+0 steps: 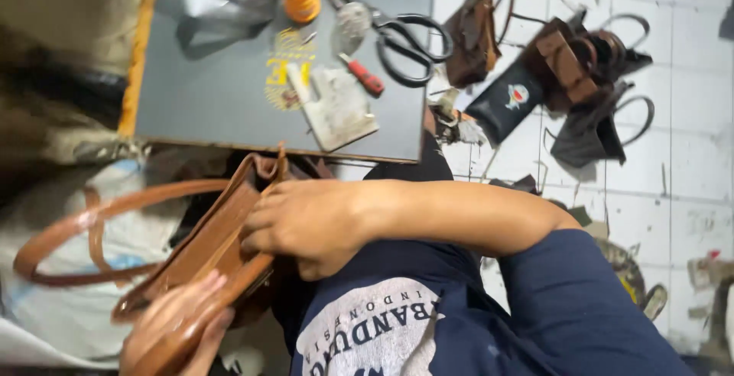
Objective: Assembling a leather handbag by attaching metal hardware and trimming excess material
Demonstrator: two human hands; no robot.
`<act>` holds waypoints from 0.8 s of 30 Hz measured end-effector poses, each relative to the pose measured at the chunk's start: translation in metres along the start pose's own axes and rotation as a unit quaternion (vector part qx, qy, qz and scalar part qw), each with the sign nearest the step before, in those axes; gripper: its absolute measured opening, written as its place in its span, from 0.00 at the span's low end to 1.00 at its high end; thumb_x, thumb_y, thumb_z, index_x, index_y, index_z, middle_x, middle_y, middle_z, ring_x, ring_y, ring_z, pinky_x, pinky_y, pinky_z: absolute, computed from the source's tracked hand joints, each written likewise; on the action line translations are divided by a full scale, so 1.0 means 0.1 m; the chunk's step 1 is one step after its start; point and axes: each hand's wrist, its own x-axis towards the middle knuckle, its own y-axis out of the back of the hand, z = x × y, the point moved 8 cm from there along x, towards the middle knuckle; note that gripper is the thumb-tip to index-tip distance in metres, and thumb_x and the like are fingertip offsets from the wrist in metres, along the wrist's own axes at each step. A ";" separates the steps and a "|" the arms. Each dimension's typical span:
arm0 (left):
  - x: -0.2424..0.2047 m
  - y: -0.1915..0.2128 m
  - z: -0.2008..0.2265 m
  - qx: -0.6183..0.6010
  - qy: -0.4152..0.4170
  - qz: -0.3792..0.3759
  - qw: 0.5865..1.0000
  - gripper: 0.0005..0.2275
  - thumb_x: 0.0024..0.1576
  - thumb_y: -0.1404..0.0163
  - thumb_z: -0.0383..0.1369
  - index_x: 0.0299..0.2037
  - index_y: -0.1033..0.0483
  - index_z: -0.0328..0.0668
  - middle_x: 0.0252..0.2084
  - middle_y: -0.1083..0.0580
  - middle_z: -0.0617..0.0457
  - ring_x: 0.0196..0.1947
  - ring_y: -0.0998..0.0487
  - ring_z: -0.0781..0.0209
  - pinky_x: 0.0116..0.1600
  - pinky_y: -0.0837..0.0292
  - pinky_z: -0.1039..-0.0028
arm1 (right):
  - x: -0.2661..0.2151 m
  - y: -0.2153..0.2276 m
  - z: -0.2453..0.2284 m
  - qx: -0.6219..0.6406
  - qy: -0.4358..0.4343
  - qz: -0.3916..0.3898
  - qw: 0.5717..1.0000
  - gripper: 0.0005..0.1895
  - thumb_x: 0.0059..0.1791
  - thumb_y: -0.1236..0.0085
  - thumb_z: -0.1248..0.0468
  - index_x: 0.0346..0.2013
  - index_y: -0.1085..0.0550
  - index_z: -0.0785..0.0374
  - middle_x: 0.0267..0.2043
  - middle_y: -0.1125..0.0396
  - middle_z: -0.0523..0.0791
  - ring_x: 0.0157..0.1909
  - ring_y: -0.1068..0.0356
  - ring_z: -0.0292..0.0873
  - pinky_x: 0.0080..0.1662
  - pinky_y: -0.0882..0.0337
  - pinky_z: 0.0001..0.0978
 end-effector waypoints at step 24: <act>0.08 0.53 0.10 -0.139 0.106 0.222 0.959 0.43 0.37 0.32 0.42 0.64 0.35 0.28 0.59 0.31 0.38 0.57 0.26 0.44 0.63 0.31 0.61 | 0.22 1.13 -0.31 0.047 0.027 0.119 0.991 0.62 0.36 0.18 0.43 0.72 0.44 0.67 0.75 0.49 0.59 0.75 0.40 0.62 0.73 0.36 0.53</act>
